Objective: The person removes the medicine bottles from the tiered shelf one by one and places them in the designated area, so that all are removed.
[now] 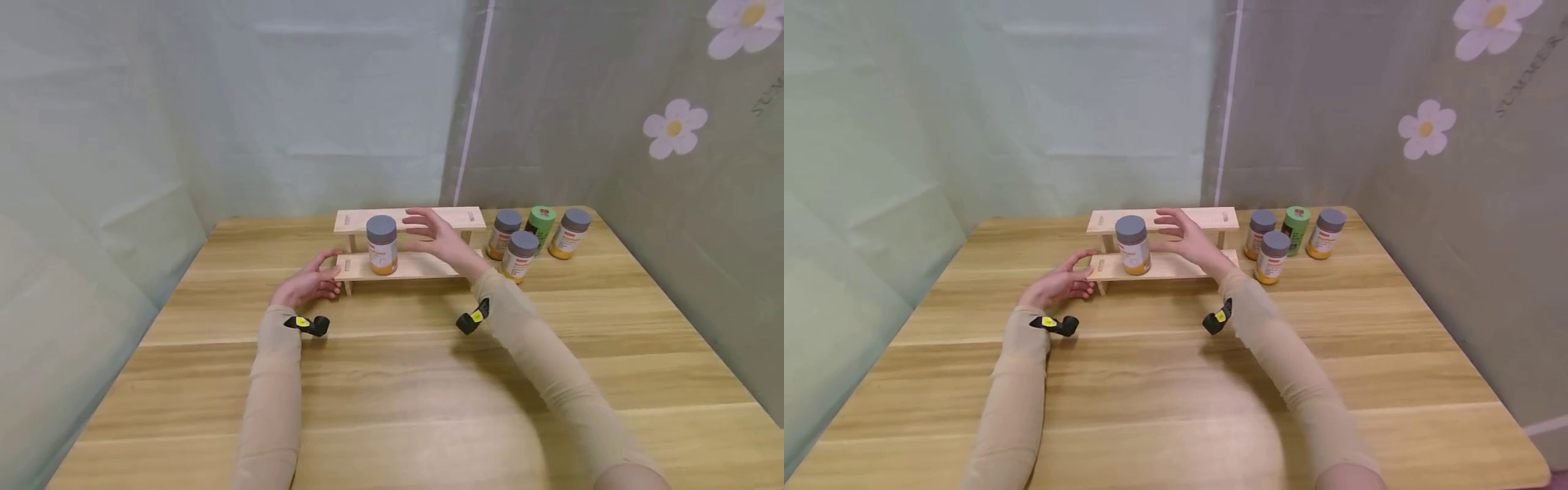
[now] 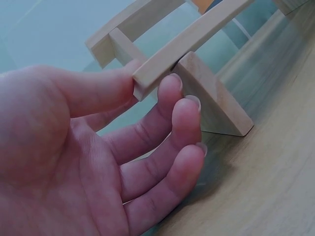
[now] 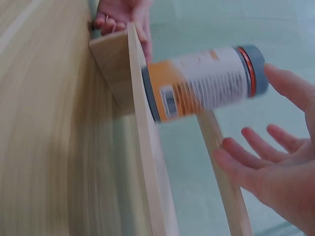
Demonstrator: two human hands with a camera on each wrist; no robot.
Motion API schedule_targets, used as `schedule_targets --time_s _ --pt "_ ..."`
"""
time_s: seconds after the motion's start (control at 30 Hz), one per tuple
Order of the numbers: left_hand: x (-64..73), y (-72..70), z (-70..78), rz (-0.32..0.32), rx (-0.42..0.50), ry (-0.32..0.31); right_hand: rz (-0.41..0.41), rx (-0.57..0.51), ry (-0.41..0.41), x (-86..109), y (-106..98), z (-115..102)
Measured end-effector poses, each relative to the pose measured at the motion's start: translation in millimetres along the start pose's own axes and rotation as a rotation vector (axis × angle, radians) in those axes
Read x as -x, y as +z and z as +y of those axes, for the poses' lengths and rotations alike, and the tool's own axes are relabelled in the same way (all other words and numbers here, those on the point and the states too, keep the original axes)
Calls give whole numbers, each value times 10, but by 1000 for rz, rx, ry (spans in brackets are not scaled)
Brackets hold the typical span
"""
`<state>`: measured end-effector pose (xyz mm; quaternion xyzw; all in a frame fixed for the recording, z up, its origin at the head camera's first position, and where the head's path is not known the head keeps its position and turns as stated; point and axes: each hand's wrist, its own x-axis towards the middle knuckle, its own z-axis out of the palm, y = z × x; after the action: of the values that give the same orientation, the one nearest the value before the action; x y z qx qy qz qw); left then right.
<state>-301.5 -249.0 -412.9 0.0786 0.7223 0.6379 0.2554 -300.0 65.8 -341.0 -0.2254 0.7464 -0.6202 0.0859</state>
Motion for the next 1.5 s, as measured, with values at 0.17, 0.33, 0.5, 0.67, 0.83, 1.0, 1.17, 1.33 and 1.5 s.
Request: schedule_targets --time_s 0.17,0.33,0.5,0.67,0.83,1.0,1.17,1.33,1.5 --pt "1 -25 5 -7 4 9 28 -11 43 -127 205 -37" --pt "-2 -18 9 -14 8 16 74 -24 78 -188 345 -57" --pt "12 -11 -5 -9 12 5 128 -32 72 -204 463 -53" --pt "-4 -1 -44 -7 17 7 169 -38 80 -200 502 -17" --pt "3 0 -30 -4 9 13 176 -36 70 -209 495 -9" --pt "7 -5 -16 0 9 10 163 -29 45 -200 476 18" --pt "4 2 2 1 10 10 172 -86 17 -191 455 44" --pt "-2 14 6 13 15 12 188 -111 -2 -179 400 72" --pt "4 4 0 8 10 13 186 -127 -18 -143 300 55"
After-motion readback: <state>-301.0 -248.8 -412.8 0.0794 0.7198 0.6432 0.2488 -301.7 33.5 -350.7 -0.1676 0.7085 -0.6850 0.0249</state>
